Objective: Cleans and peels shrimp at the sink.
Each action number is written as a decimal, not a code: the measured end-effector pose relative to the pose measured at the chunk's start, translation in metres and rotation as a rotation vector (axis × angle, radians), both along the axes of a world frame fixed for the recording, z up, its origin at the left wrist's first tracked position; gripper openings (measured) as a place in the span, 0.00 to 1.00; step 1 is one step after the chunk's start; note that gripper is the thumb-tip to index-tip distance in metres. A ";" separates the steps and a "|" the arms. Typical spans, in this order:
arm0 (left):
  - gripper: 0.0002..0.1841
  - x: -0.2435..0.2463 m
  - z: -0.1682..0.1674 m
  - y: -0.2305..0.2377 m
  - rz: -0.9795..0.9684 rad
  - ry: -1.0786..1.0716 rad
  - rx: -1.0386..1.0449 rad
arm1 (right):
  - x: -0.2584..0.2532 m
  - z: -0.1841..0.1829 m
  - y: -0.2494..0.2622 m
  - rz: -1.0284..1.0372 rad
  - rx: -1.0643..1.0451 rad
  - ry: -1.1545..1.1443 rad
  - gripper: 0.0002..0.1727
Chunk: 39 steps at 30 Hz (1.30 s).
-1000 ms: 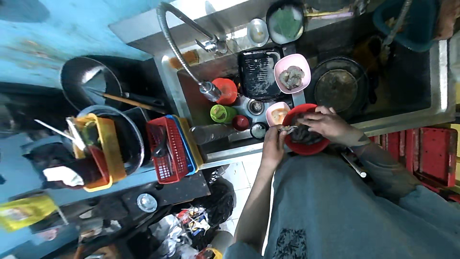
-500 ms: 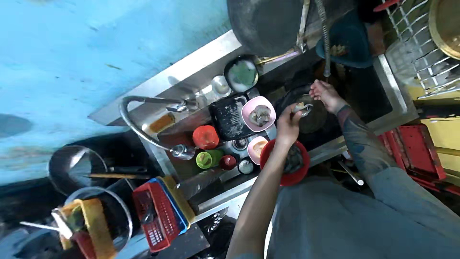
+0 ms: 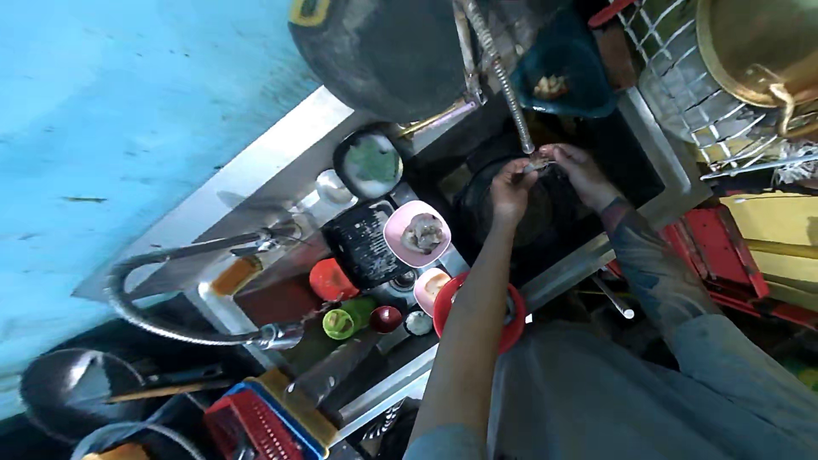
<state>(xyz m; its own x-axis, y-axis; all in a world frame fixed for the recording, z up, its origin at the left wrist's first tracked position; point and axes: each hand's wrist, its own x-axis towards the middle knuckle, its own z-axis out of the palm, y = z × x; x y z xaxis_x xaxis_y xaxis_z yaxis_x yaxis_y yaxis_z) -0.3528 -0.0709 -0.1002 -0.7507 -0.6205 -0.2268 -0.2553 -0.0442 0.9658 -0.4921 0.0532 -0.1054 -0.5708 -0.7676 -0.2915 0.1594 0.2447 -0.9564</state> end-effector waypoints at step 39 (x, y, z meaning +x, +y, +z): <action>0.12 0.002 0.005 -0.003 0.079 -0.028 -0.187 | 0.012 0.005 -0.009 0.062 0.002 0.204 0.22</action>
